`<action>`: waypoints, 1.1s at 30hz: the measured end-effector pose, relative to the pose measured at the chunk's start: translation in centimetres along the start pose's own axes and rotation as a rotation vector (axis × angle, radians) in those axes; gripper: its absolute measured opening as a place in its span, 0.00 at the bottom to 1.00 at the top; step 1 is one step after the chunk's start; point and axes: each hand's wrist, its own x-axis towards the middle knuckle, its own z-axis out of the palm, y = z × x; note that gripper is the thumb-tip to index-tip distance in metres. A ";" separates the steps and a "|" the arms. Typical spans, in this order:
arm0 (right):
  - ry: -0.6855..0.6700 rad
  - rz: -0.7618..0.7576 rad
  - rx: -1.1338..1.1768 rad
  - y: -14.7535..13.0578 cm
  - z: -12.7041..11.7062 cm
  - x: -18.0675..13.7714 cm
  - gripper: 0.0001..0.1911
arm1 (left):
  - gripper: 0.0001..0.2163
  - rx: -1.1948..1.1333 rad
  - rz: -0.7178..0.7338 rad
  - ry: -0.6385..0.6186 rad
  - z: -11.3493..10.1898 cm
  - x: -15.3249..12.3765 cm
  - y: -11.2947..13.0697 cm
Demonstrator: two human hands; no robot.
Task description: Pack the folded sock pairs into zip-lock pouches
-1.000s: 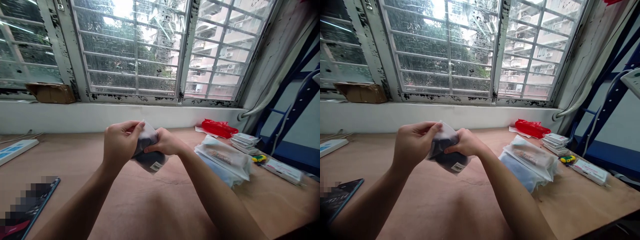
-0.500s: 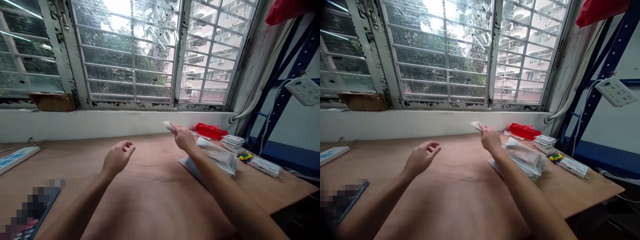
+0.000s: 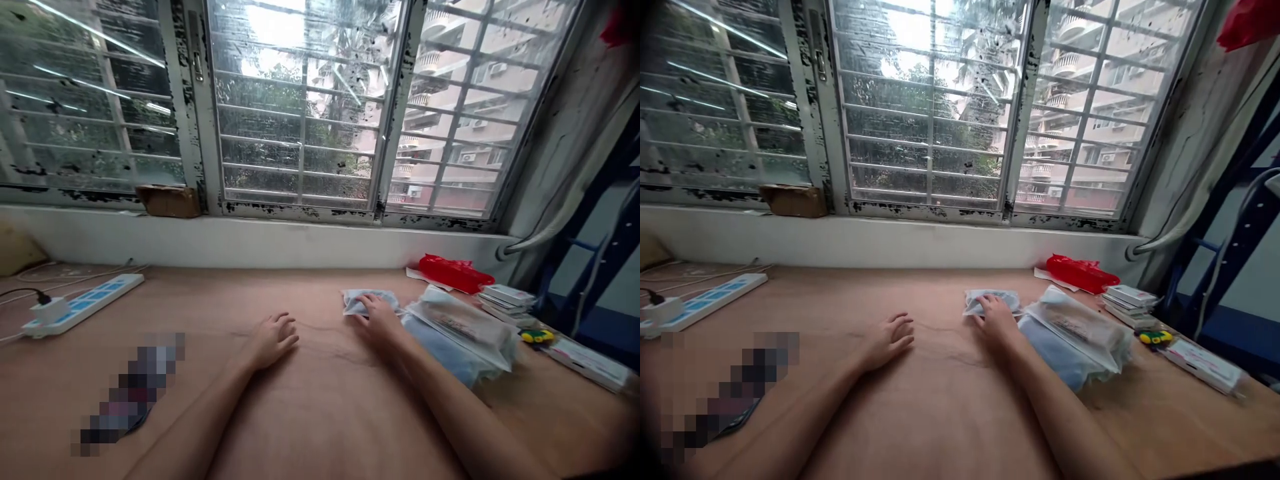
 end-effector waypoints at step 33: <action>-0.354 -0.143 0.114 -2.4 1.7 -2.5 0.37 | 0.31 0.160 0.002 -0.220 0.7 -0.7 0.0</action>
